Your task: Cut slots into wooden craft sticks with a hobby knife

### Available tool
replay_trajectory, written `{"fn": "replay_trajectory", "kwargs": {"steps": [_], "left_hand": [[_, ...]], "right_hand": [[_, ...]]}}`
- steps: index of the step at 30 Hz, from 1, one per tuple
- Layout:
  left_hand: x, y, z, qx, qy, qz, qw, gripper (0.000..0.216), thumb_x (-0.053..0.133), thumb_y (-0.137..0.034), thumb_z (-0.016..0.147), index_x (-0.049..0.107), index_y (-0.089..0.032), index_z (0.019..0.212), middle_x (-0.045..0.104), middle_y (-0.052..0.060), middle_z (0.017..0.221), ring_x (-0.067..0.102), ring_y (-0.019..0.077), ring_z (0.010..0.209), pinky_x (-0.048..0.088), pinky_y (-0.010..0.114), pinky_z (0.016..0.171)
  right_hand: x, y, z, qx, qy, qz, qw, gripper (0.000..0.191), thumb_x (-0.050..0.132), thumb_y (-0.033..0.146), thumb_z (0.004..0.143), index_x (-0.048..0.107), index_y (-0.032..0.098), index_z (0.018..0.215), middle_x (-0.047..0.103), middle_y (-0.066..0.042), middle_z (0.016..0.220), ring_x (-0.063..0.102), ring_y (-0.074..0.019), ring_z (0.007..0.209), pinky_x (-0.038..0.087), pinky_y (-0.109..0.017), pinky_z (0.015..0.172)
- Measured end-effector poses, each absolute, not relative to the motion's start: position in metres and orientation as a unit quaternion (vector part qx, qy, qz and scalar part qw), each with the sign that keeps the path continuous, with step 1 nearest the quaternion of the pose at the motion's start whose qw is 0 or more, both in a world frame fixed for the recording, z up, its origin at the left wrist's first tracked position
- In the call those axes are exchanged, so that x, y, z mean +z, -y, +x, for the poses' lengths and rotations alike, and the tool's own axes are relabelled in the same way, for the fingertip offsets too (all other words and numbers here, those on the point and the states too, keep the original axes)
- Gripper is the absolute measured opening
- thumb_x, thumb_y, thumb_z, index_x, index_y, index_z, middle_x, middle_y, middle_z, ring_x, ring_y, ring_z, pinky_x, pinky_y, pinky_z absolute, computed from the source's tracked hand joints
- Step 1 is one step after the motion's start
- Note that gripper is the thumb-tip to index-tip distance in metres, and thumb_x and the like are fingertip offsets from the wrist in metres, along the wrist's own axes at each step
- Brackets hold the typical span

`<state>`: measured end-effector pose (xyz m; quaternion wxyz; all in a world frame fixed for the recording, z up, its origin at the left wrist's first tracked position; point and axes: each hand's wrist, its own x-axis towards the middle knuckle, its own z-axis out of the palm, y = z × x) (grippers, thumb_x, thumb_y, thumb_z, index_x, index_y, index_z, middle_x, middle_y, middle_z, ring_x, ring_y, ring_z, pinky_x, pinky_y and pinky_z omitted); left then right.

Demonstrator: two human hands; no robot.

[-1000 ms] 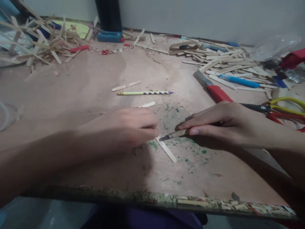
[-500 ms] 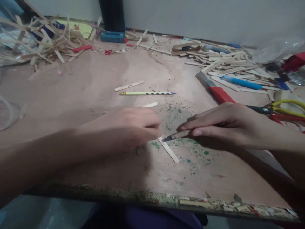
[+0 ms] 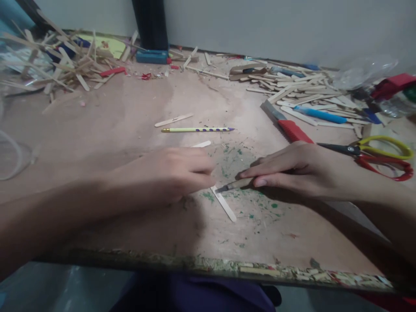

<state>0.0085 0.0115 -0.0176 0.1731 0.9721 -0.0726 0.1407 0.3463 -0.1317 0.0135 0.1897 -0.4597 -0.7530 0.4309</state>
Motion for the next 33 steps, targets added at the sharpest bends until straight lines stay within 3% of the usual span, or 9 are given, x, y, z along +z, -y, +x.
{"fn": "replay_trajectory", "kwargs": {"steps": [3,8,18,23,26,29,31,33], "left_hand": [[-0.017,-0.012,0.008,0.138,0.071,0.974,0.165,0.042,0.061,0.008,0.109,0.082,-0.027,0.114,0.089,0.007,0.111,0.08,0.0258,0.101,0.056,0.04,0.085],[-0.016,-0.011,0.01,0.142,0.074,0.974,0.16,0.042,0.057,0.007,0.112,0.082,-0.026,0.11,0.087,0.007,0.107,0.078,0.0252,0.098,0.055,0.04,0.083],[-0.014,-0.011,0.011,0.171,0.1,0.967,0.159,0.042,0.054,0.01,0.107,0.079,-0.023,0.109,0.085,0.006,0.11,0.073,0.0229,0.093,0.051,0.037,0.082],[-0.006,-0.007,0.01,0.131,0.072,0.975,0.167,0.037,0.058,0.007,0.109,0.08,-0.023,0.108,0.085,0.005,0.112,0.074,0.0228,0.097,0.051,0.035,0.085],[-0.001,-0.002,0.007,0.127,0.048,0.978,0.158,0.038,0.059,0.008,0.109,0.081,-0.024,0.106,0.084,0.005,0.108,0.072,0.0219,0.093,0.051,0.035,0.085],[0.003,0.001,0.005,0.14,0.046,0.974,0.172,0.038,0.06,0.007,0.112,0.08,-0.023,0.099,0.082,0.004,0.102,0.073,0.02,0.089,0.051,0.034,0.084],[0.005,0.001,0.005,0.124,0.044,0.974,0.183,0.037,0.061,0.003,0.117,0.081,-0.023,0.099,0.083,0.004,0.102,0.076,0.0196,0.091,0.053,0.034,0.084],[0.004,-0.001,0.004,0.122,0.05,0.978,0.163,0.036,0.062,-0.006,0.125,0.082,-0.022,0.1,0.084,0.004,0.101,0.075,0.021,0.091,0.053,0.037,0.085]], "right_hand": [[0.014,0.131,0.344,0.427,0.763,-0.453,0.175,0.042,0.081,0.056,0.129,0.1,0.026,0.151,0.101,-0.012,0.135,0.1,-0.0229,0.103,0.075,-0.026,0.088],[0.011,0.131,0.353,0.424,0.752,-0.461,0.206,0.039,0.086,0.059,0.125,0.101,0.031,0.148,0.1,-0.011,0.142,0.101,-0.0274,0.122,0.078,-0.029,0.101],[0.013,0.133,0.348,0.422,0.748,-0.469,0.208,0.028,0.09,0.048,0.123,0.103,0.033,0.142,0.1,-0.006,0.139,0.101,-0.0273,0.122,0.08,-0.028,0.101],[0.016,0.136,0.351,0.39,0.739,-0.511,0.202,0.038,0.086,0.066,0.122,0.105,0.038,0.14,0.102,-0.005,0.131,0.102,-0.0281,0.109,0.079,-0.03,0.088],[0.02,0.14,0.354,0.327,0.725,-0.554,0.247,0.049,0.088,0.082,0.116,0.107,0.039,0.127,0.103,-0.006,0.119,0.099,-0.0298,0.099,0.077,-0.035,0.081],[0.027,0.142,0.356,0.266,0.7,-0.598,0.286,0.063,0.091,0.098,0.104,0.106,0.036,0.105,0.095,-0.007,0.09,0.083,-0.0244,0.073,0.061,-0.036,0.061],[0.03,0.142,0.357,0.245,0.675,-0.625,0.307,0.067,0.094,0.102,0.098,0.103,0.036,0.095,0.088,-0.006,0.08,0.072,-0.0218,0.065,0.05,-0.037,0.055],[0.033,0.143,0.361,0.237,0.655,-0.641,0.322,0.066,0.098,0.103,0.093,0.102,0.037,0.09,0.086,-0.005,0.078,0.071,-0.0223,0.065,0.049,-0.037,0.054]]}}
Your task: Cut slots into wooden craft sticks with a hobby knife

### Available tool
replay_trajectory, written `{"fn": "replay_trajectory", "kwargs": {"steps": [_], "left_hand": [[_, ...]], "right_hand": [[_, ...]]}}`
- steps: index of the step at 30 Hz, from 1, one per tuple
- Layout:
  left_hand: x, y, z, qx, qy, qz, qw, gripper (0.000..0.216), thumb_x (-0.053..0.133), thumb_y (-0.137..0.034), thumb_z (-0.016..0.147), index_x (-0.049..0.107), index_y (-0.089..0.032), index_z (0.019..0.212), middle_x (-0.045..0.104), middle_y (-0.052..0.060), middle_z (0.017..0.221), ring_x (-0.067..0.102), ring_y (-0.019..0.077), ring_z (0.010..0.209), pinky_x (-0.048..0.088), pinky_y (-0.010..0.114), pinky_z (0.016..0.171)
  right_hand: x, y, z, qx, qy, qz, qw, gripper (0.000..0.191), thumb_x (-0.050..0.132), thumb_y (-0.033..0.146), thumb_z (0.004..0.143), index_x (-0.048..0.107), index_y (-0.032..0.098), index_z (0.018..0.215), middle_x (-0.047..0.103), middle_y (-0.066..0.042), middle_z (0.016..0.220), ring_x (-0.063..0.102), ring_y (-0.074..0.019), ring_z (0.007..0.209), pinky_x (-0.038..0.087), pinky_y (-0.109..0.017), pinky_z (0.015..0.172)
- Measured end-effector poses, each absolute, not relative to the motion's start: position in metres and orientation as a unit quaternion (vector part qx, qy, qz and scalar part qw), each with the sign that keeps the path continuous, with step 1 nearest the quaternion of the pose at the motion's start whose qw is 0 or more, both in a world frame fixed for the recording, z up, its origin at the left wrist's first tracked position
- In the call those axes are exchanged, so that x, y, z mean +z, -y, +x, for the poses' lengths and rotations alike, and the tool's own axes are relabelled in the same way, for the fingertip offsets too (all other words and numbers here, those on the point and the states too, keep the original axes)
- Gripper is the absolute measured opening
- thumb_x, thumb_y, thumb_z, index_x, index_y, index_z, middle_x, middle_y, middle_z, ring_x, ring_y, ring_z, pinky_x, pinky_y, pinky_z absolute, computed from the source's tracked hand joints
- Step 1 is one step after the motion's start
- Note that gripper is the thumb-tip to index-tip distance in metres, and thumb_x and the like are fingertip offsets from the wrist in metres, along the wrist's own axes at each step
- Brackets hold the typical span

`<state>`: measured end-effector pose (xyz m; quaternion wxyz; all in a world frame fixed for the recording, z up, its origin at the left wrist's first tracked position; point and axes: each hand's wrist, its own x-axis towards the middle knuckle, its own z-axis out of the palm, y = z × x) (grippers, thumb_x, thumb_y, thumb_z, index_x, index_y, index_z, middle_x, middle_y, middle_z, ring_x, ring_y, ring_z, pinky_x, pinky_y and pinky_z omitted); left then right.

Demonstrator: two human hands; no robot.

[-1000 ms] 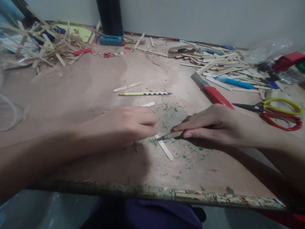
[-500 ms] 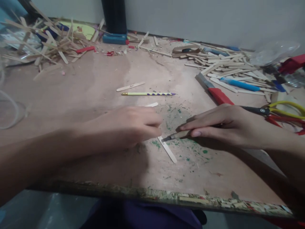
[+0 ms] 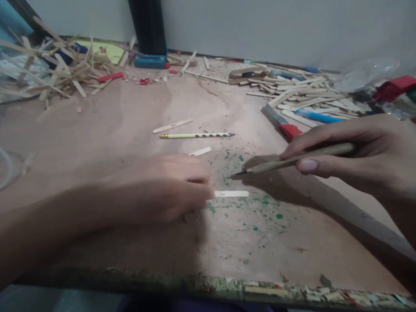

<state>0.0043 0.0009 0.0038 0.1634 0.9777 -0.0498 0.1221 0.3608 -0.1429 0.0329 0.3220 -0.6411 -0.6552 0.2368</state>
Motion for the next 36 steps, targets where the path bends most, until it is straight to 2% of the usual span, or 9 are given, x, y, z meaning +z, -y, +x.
{"fn": "replay_trajectory", "kwargs": {"steps": [3,8,12,15,18,21,31,33,36], "left_hand": [[-0.001,-0.006,0.002,0.173,0.049,0.977,0.115,0.038,0.063,-0.023,0.133,0.08,-0.025,0.099,0.081,0.003,0.095,0.071,0.0233,0.088,0.05,0.042,0.086],[-0.007,-0.015,-0.004,0.172,0.053,0.978,0.101,0.028,0.067,-0.019,0.124,0.072,-0.028,0.098,0.079,-0.001,0.093,0.069,0.0223,0.085,0.048,0.044,0.088],[-0.008,-0.016,-0.007,0.149,0.074,0.984,0.06,0.032,0.069,-0.025,0.127,0.071,-0.028,0.095,0.079,-0.002,0.091,0.065,0.0213,0.081,0.051,0.045,0.093],[-0.007,-0.014,-0.008,0.134,0.069,0.987,0.057,0.031,0.069,-0.023,0.129,0.073,-0.03,0.099,0.079,-0.003,0.092,0.069,0.0217,0.085,0.052,0.044,0.094],[-0.009,-0.011,-0.006,0.149,0.059,0.984,0.077,0.034,0.062,-0.017,0.13,0.073,-0.028,0.101,0.079,-0.002,0.092,0.069,0.0216,0.084,0.051,0.044,0.091],[-0.012,-0.008,-0.002,0.171,0.054,0.977,0.115,0.035,0.058,-0.011,0.129,0.073,-0.026,0.101,0.081,-0.001,0.096,0.067,0.0205,0.085,0.05,0.043,0.088],[-0.013,-0.001,0.001,0.175,0.026,0.971,0.159,0.032,0.062,-0.006,0.123,0.074,-0.024,0.099,0.084,0.002,0.105,0.071,0.0208,0.094,0.051,0.038,0.089],[-0.012,0.0,0.002,0.166,0.022,0.971,0.169,0.033,0.061,-0.005,0.122,0.074,-0.024,0.097,0.083,0.002,0.102,0.07,0.0205,0.091,0.05,0.037,0.086],[-0.011,0.001,0.002,0.159,0.063,0.963,0.206,0.028,0.064,-0.006,0.118,0.073,-0.024,0.099,0.082,0.001,0.1,0.07,0.0207,0.088,0.05,0.038,0.085]], "right_hand": [[0.033,0.145,0.368,0.25,0.663,-0.624,0.33,0.062,0.103,0.101,0.088,0.103,0.04,0.092,0.088,-0.007,0.082,0.078,-0.0269,0.066,0.054,-0.04,0.05],[0.029,0.151,0.37,0.24,0.694,-0.574,0.361,0.038,0.102,0.081,0.104,0.101,0.044,0.095,0.081,-0.005,0.076,0.078,-0.029,0.066,0.064,-0.045,0.054],[0.024,0.153,0.363,0.209,0.716,-0.545,0.383,0.024,0.097,0.078,0.11,0.101,0.055,0.106,0.09,-0.001,0.09,0.085,-0.03,0.078,0.07,-0.047,0.067],[0.024,0.153,0.361,0.24,0.732,-0.541,0.338,0.026,0.095,0.076,0.113,0.102,0.051,0.106,0.093,-0.001,0.097,0.085,-0.0283,0.077,0.068,-0.043,0.06],[0.028,0.149,0.36,0.287,0.73,-0.542,0.3,0.033,0.094,0.074,0.114,0.102,0.043,0.104,0.091,-0.001,0.089,0.082,-0.0234,0.066,0.062,-0.037,0.05],[0.035,0.144,0.358,0.3,0.735,-0.543,0.273,0.032,0.096,0.069,0.114,0.101,0.04,0.102,0.092,0.0,0.085,0.084,-0.0232,0.064,0.065,-0.035,0.053],[0.038,0.144,0.341,0.317,0.72,-0.554,0.271,0.014,0.092,0.041,0.113,0.105,0.04,0.12,0.102,-0.003,0.116,0.098,-0.027,0.09,0.08,-0.031,0.072],[0.034,0.146,0.339,0.325,0.706,-0.56,0.288,0.017,0.095,0.043,0.111,0.107,0.041,0.123,0.102,-0.003,0.117,0.099,-0.0293,0.091,0.082,-0.033,0.074],[0.03,0.148,0.337,0.36,0.676,-0.558,0.319,0.02,0.097,0.056,0.111,0.108,0.042,0.12,0.102,-0.006,0.116,0.098,-0.0319,0.087,0.08,-0.035,0.064]]}}
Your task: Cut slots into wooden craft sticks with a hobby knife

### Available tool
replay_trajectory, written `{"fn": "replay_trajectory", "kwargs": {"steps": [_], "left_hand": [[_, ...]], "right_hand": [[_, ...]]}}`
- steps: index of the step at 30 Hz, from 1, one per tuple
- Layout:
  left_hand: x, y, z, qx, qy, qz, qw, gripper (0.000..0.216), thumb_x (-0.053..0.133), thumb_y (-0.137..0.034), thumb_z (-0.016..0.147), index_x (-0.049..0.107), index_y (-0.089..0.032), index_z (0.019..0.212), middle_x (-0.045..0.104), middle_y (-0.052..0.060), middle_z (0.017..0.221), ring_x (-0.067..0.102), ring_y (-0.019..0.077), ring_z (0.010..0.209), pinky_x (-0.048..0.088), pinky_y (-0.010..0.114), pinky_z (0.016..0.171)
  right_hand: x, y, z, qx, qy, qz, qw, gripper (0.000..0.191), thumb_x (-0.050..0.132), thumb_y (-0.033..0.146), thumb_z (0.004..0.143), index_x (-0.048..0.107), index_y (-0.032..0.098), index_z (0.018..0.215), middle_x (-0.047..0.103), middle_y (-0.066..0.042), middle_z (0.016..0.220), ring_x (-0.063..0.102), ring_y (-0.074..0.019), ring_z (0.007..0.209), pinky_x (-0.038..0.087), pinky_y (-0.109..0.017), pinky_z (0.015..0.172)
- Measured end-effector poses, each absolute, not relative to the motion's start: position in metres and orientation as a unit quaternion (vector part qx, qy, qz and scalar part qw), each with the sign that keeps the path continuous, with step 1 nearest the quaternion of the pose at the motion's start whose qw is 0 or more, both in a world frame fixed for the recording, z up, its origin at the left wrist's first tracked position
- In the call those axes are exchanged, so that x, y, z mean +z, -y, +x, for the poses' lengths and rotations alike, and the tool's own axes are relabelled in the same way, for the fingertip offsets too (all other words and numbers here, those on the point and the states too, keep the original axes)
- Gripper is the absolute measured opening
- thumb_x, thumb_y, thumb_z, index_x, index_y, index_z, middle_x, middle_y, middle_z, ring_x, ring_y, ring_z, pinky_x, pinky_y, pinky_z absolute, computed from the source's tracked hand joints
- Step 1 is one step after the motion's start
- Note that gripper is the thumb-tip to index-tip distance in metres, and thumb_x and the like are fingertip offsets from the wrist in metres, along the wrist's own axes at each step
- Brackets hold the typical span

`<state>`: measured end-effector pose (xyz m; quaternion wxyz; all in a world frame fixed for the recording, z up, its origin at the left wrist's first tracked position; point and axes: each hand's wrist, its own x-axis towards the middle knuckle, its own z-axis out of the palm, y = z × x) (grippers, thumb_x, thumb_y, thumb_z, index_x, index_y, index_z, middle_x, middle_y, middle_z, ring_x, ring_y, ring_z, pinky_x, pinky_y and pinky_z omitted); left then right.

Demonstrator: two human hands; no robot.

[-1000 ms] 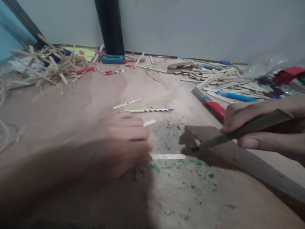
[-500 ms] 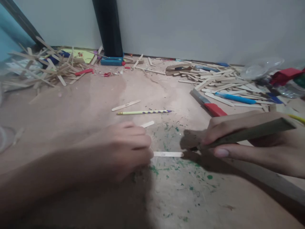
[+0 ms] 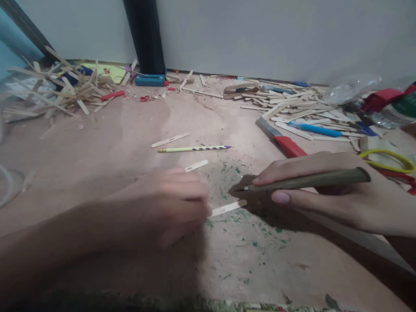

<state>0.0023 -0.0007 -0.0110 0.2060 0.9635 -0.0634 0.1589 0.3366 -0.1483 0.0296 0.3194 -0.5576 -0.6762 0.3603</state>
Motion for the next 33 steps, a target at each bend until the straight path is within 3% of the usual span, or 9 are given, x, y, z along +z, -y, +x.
{"fn": "replay_trajectory", "kwargs": {"steps": [8,14,18,23,27,31,33], "left_hand": [[-0.002,0.01,0.004,0.135,0.035,0.976,0.168,0.036,0.061,-0.029,0.137,0.079,-0.024,0.107,0.087,0.004,0.108,0.074,0.0229,0.094,0.05,0.04,0.088],[-0.004,0.006,0.004,0.143,0.042,0.976,0.158,0.03,0.061,-0.004,0.118,0.077,-0.025,0.102,0.085,0.003,0.105,0.073,0.023,0.092,0.05,0.041,0.088],[-0.009,0.005,0.006,0.168,0.033,0.974,0.148,0.036,0.061,0.007,0.107,0.079,-0.023,0.102,0.087,0.004,0.109,0.076,0.0219,0.097,0.053,0.039,0.091],[-0.012,0.005,0.008,0.172,0.04,0.972,0.156,0.033,0.063,0.003,0.112,0.081,-0.023,0.104,0.089,0.004,0.112,0.079,0.0225,0.101,0.055,0.038,0.094],[-0.007,0.007,0.008,0.162,0.043,0.971,0.168,0.034,0.063,0.005,0.112,0.08,-0.022,0.101,0.086,0.004,0.105,0.076,0.022,0.094,0.052,0.038,0.09],[-0.003,0.014,0.007,0.15,0.03,0.967,0.206,0.035,0.064,-0.003,0.122,0.078,-0.023,0.097,0.081,0.002,0.098,0.07,0.0219,0.089,0.052,0.037,0.088],[-0.003,0.018,0.007,0.149,0.022,0.966,0.211,0.038,0.062,-0.007,0.127,0.077,-0.023,0.096,0.081,0.001,0.098,0.07,0.0208,0.091,0.052,0.037,0.092]], "right_hand": [[0.029,0.148,0.331,0.352,0.693,-0.552,0.302,0.022,0.102,0.062,0.107,0.109,0.042,0.113,0.102,-0.007,0.114,0.098,-0.0321,0.089,0.081,-0.038,0.071],[0.027,0.149,0.322,0.409,0.659,-0.552,0.306,0.021,0.102,0.06,0.107,0.108,0.04,0.112,0.102,-0.008,0.113,0.098,-0.0331,0.092,0.083,-0.04,0.077],[0.023,0.15,0.319,0.435,0.643,-0.542,0.323,0.021,0.103,0.059,0.107,0.108,0.04,0.113,0.102,-0.007,0.111,0.097,-0.0289,0.089,0.082,-0.034,0.075],[0.019,0.152,0.322,0.451,0.639,-0.545,0.303,0.019,0.104,0.057,0.106,0.108,0.042,0.118,0.102,-0.006,0.118,0.099,-0.032,0.099,0.083,-0.039,0.081],[0.015,0.154,0.322,0.424,0.659,-0.515,0.347,0.02,0.11,0.06,0.102,0.106,0.046,0.116,0.098,-0.003,0.105,0.092,-0.0253,0.088,0.08,-0.036,0.083],[0.016,0.157,0.316,0.405,0.664,-0.529,0.34,0.023,0.108,0.064,0.104,0.104,0.041,0.101,0.095,-0.006,0.1,0.088,-0.0264,0.083,0.077,-0.038,0.078],[0.017,0.16,0.313,0.389,0.662,-0.549,0.33,0.025,0.105,0.065,0.106,0.105,0.041,0.105,0.096,-0.006,0.101,0.088,-0.0255,0.079,0.073,-0.035,0.066]]}}
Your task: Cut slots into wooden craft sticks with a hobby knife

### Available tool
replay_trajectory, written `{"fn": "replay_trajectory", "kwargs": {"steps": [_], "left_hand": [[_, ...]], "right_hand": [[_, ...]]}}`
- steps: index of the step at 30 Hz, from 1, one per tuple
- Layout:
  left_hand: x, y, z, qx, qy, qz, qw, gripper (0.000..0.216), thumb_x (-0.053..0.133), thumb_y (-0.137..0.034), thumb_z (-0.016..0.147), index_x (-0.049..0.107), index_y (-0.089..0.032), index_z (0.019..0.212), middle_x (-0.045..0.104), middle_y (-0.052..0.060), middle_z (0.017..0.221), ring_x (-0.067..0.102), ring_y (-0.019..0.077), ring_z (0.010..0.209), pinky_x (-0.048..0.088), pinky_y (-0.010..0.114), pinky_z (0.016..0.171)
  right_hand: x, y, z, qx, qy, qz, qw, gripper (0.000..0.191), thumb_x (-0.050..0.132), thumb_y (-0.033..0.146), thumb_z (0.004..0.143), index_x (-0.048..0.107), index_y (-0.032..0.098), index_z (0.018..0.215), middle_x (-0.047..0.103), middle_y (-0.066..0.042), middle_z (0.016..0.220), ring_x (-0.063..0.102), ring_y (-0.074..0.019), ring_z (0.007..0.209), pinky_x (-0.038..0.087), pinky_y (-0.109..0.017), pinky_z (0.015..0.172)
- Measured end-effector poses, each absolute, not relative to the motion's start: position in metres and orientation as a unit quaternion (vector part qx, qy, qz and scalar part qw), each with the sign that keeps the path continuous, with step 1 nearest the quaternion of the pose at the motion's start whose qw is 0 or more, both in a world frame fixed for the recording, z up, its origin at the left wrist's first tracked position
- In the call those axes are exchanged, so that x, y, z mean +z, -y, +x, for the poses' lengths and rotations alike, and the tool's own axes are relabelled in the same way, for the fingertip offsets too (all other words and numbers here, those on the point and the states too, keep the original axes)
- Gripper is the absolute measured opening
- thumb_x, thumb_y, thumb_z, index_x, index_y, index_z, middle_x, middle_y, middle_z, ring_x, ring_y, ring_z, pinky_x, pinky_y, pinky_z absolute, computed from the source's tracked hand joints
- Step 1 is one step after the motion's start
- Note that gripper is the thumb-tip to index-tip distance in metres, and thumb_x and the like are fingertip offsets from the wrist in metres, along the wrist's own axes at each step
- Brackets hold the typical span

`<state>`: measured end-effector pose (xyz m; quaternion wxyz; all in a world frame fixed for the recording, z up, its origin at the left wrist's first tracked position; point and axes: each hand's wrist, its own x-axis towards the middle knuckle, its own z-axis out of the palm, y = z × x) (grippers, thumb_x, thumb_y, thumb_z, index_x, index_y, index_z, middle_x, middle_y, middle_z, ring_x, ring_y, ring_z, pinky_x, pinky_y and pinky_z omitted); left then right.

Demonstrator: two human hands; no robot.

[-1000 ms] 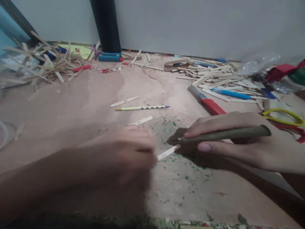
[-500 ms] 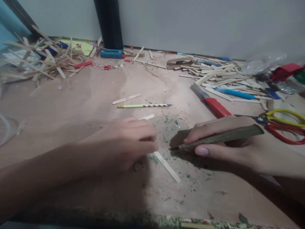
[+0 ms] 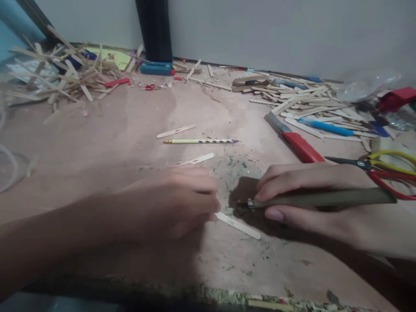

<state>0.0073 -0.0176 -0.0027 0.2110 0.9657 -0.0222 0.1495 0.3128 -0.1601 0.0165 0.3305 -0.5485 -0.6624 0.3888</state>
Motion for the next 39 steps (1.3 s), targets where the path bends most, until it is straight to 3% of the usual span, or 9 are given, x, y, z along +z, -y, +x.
{"fn": "replay_trajectory", "kwargs": {"steps": [2,7,10,13,15,19,23,31,39], "left_hand": [[-0.004,0.021,0.008,0.164,0.023,0.964,0.207,0.04,0.06,-0.009,0.129,0.077,-0.022,0.096,0.08,0.0,0.097,0.069,0.0193,0.089,0.051,0.04,0.097],[-0.008,0.026,0.011,0.165,-0.04,0.961,0.22,0.033,0.069,-0.012,0.123,0.073,-0.023,0.092,0.077,-0.002,0.091,0.067,0.0199,0.088,0.047,0.041,0.099],[-0.01,0.027,0.012,0.153,-0.067,0.955,0.247,0.028,0.076,-0.015,0.118,0.073,-0.024,0.092,0.075,-0.004,0.088,0.068,0.0198,0.086,0.045,0.04,0.095],[-0.015,0.027,0.013,0.145,-0.076,0.953,0.254,0.026,0.076,-0.016,0.116,0.072,-0.025,0.091,0.075,-0.003,0.087,0.068,0.02,0.085,0.046,0.04,0.093],[-0.019,0.026,0.014,0.158,-0.073,0.949,0.261,0.027,0.074,-0.017,0.116,0.071,-0.025,0.09,0.073,-0.003,0.085,0.065,0.0197,0.081,0.047,0.04,0.092],[-0.022,0.026,0.016,0.199,-0.05,0.94,0.271,0.029,0.071,-0.018,0.117,0.067,-0.025,0.09,0.07,-0.004,0.083,0.06,0.019,0.076,0.048,0.039,0.092],[-0.016,0.026,0.017,0.175,-0.055,0.947,0.264,0.031,0.072,-0.013,0.118,0.066,-0.025,0.091,0.071,-0.004,0.084,0.061,0.019,0.077,0.049,0.037,0.092],[-0.014,0.028,0.017,0.176,-0.056,0.945,0.269,0.033,0.067,-0.013,0.118,0.062,-0.026,0.088,0.069,-0.004,0.082,0.062,0.02,0.077,0.05,0.038,0.088],[-0.01,0.029,0.018,0.156,-0.06,0.948,0.272,0.032,0.067,-0.015,0.119,0.061,-0.026,0.089,0.067,-0.004,0.083,0.062,0.0211,0.08,0.048,0.038,0.09]], "right_hand": [[0.016,0.164,0.311,0.381,0.649,-0.572,0.326,0.027,0.104,0.069,0.105,0.105,0.042,0.11,0.098,-0.005,0.102,0.088,-0.024,0.074,0.067,-0.031,0.055],[0.016,0.171,0.308,0.38,0.618,-0.614,0.313,0.031,0.108,0.074,0.098,0.108,0.045,0.11,0.101,-0.007,0.106,0.095,-0.0332,0.078,0.073,-0.037,0.051],[0.019,0.17,0.304,0.391,0.584,-0.631,0.328,0.032,0.105,0.071,0.101,0.109,0.041,0.111,0.1,-0.008,0.102,0.087,-0.0291,0.062,0.063,-0.035,0.039],[0.023,0.165,0.299,0.381,0.59,-0.631,0.33,0.034,0.109,0.073,0.096,0.105,0.039,0.094,0.091,-0.005,0.079,0.077,-0.0239,0.055,0.051,-0.03,0.037],[0.02,0.163,0.296,0.364,0.597,-0.626,0.345,0.037,0.11,0.075,0.094,0.101,0.039,0.089,0.083,-0.002,0.068,0.07,-0.0217,0.052,0.045,-0.029,0.036],[0.006,0.168,0.288,0.38,0.572,-0.621,0.379,0.031,0.102,0.068,0.105,0.102,0.037,0.103,0.085,-0.004,0.075,0.068,-0.0213,0.051,0.049,-0.032,0.039],[-0.001,0.171,0.281,0.361,0.561,-0.623,0.408,0.023,0.105,0.057,0.104,0.1,0.038,0.092,0.076,0.0,0.063,0.064,-0.0205,0.05,0.045,-0.031,0.039],[0.003,0.168,0.275,0.43,0.547,-0.578,0.426,0.032,0.11,0.063,0.102,0.097,0.036,0.093,0.085,-0.001,0.076,0.068,-0.0179,0.057,0.044,-0.025,0.042],[0.006,0.169,0.273,0.454,0.527,-0.596,0.402,0.047,0.103,0.071,0.108,0.091,0.028,0.092,0.079,-0.002,0.071,0.064,-0.0156,0.056,0.042,-0.023,0.044]]}}
